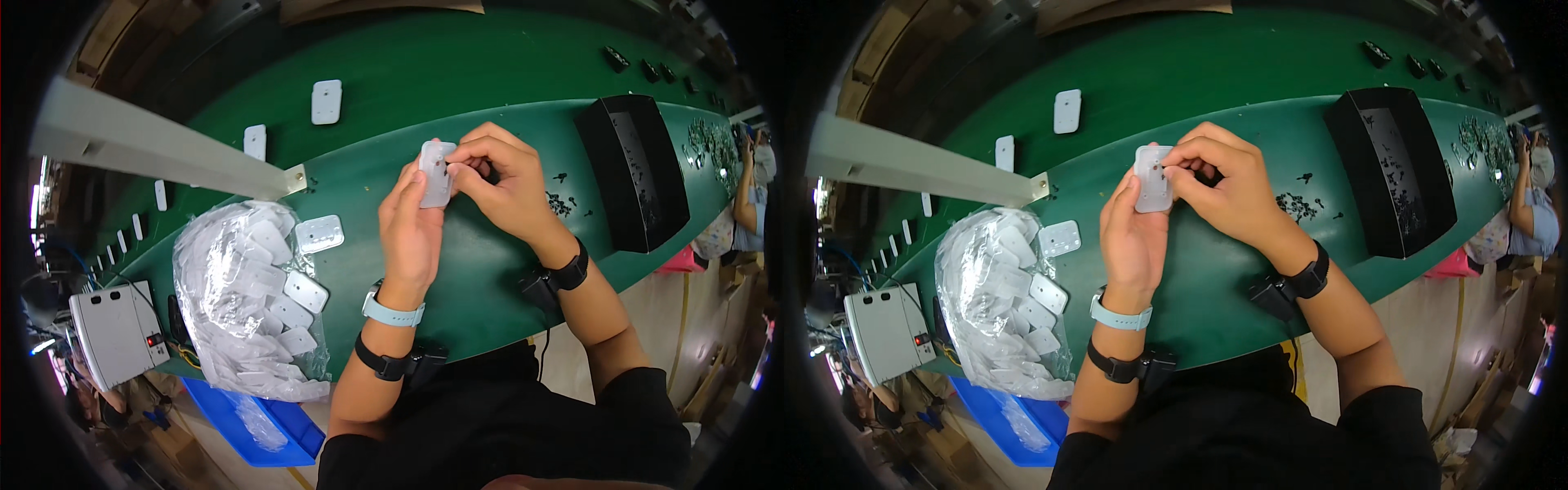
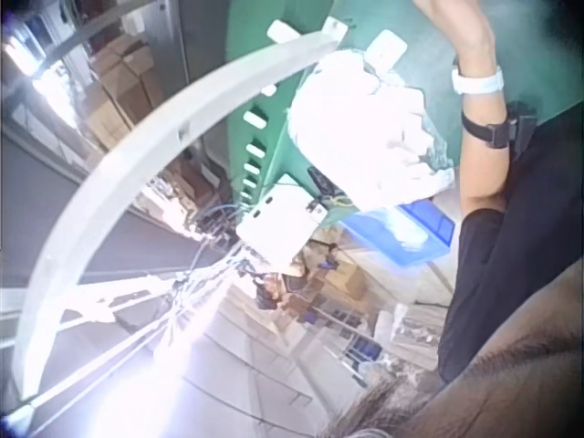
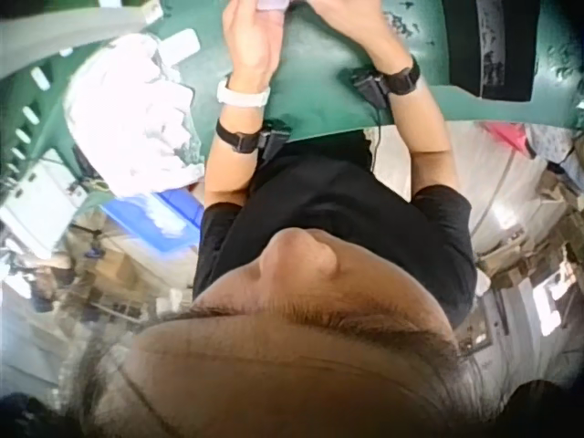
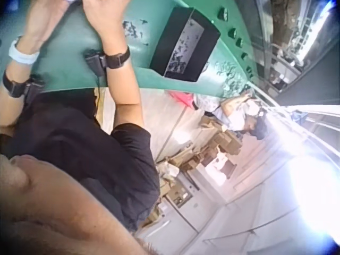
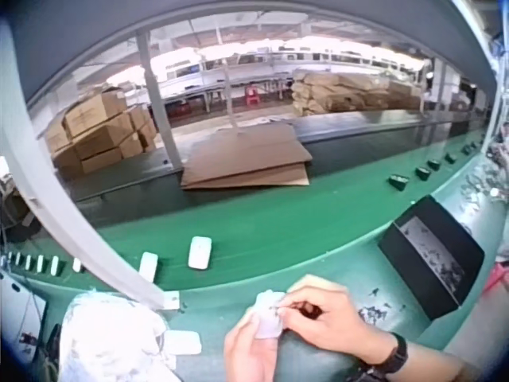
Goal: The person assembles small electronic devices by inserting green circuit boards into white plastic casings. They pick up a casing, insert a board, and place the finished unit on the table, repeating this process continuously.
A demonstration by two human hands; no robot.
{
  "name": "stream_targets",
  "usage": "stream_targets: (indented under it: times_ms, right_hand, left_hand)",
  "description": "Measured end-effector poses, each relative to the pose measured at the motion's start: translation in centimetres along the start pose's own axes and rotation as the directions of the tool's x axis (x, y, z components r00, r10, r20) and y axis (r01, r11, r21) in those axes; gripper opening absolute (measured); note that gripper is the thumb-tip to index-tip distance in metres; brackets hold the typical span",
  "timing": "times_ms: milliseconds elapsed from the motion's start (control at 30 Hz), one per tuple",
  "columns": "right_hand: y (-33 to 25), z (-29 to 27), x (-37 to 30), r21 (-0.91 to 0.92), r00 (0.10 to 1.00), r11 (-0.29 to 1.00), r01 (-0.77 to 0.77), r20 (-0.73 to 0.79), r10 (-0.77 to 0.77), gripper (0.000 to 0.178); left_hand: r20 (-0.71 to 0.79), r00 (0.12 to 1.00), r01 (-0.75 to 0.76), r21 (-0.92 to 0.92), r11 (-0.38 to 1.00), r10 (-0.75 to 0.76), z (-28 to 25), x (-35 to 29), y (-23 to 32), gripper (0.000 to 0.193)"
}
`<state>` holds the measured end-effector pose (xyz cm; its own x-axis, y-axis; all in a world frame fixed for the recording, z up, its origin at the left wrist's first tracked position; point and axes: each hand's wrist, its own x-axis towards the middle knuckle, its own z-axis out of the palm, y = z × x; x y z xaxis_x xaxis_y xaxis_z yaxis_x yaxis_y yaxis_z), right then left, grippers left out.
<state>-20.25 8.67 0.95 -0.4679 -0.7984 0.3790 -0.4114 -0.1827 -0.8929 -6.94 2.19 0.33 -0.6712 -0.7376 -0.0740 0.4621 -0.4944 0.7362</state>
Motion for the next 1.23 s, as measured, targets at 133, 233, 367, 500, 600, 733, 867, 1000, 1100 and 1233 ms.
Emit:
stream_targets:
  times_ms: [133,233,367,500,600,733,867,1000,1100,1233]
  right_hand:
    - [0.3,0.1,-0.2,-0.006,0.998,0.998,0.058,-0.016,-0.058,0.012]
    - [0.5,0.4,-0.4,-0.007,0.996,0.997,0.078,-0.049,-0.078,0.012]
    - [0.4,0.3,-0.5,-0.014,0.998,1.0,0.015,-0.063,-0.016,0.011]
    - [0.4,0.2,-0.5,-0.008,0.997,0.999,-0.035,-0.067,0.034,0.009]
    - [0.3,0.3,-0.5,0.0,0.994,0.998,-0.063,-0.089,0.063,0.007]
    - [0.3,0.5,-0.6,0.001,0.993,0.999,-0.053,-0.101,0.053,0.009]
    - [0.5,0.3,-0.7,-0.041,0.993,0.998,-0.036,-0.111,0.032,0.015]
    - [0.3,0.9,-0.5,0.2,0.984,0.978,-0.062,-0.151,0.093,0.021]
    - [0.8,0.7,-0.9,0.269,0.985,0.953,-0.141,-0.058,0.162,0.022]
    - [0.7,0.5,-0.9,0.393,0.979,0.901,-0.184,-0.011,0.205,0.023]
  left_hand:
    - [-0.042,0.998,0.046,0.057,0.997,-0.043,0.0,0.1,-0.3,0.047]
    - [-0.057,0.997,0.049,0.088,0.995,-0.044,0.2,0.1,-0.6,0.045]
    - [-0.059,0.998,0.044,0.11,0.993,-0.037,0.2,0.0,-0.7,0.045]
    - [-0.058,0.998,0.024,0.149,0.989,-0.015,0.1,0.0,-1.0,0.044]
    - [-0.07,0.997,0.029,0.166,0.986,-0.017,0.1,0.1,-1.1,0.044]
    - [-0.059,0.998,0.015,0.193,0.981,-0.003,0.0,0.1,-1.2,0.044]
    - [-0.016,1.0,0.0,0.261,0.965,0.005,-0.3,0.1,-1.2,0.044]
    - [0.023,0.999,-0.042,0.326,0.945,0.037,0.0,-0.2,-1.0,0.038]
    - [-0.01,0.997,-0.074,0.312,0.947,0.081,0.1,-0.3,-1.0,0.036]
    - [-0.036,0.995,-0.074,0.281,0.957,0.088,-0.3,-0.3,-1.2,0.041]
